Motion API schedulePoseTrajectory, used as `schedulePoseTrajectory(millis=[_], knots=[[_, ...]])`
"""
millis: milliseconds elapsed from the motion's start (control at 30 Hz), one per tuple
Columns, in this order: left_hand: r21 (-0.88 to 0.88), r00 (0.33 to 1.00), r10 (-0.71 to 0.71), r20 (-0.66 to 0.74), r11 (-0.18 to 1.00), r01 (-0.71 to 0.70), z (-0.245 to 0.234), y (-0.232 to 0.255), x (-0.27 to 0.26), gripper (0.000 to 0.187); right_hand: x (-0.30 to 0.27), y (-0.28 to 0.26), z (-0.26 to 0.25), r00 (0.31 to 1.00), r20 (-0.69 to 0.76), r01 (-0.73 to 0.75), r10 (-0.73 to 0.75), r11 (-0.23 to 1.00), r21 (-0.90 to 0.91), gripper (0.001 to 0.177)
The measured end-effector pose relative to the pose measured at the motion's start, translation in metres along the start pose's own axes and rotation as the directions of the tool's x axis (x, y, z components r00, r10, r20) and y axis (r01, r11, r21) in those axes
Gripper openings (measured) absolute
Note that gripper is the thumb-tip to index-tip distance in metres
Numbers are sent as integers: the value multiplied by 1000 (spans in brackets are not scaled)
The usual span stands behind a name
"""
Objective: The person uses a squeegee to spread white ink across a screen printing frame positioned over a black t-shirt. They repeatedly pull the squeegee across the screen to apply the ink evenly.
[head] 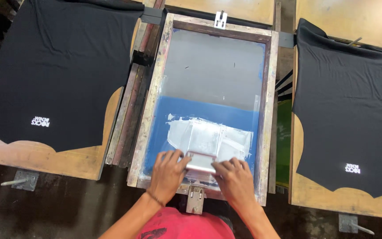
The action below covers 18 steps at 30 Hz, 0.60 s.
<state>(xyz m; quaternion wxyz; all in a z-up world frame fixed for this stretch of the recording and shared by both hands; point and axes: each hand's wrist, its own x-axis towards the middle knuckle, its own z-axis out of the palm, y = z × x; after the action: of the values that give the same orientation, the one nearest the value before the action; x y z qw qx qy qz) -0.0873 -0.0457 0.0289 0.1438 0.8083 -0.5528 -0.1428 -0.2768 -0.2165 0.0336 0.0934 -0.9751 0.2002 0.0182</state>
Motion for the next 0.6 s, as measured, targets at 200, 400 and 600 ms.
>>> schedulePoseTrajectory(millis=[200, 400, 600], knots=[[24, 1000, 12, 20, 1000, -13, -19, -2, 20, 17, 17, 6, -21, 998, -35, -55, 56, 998, 22, 23], [110, 970, 16, -243, 994, 11, -9, -19, 99, 15, 77, 29, -27, 945, -326, -64, 15, 988, -139, 25], [135, 975, 37, -218, 991, -7, 11, -20, 79, 24, 56, 27, -6, 974, -221, -59, 49, 998, -36, 26]])
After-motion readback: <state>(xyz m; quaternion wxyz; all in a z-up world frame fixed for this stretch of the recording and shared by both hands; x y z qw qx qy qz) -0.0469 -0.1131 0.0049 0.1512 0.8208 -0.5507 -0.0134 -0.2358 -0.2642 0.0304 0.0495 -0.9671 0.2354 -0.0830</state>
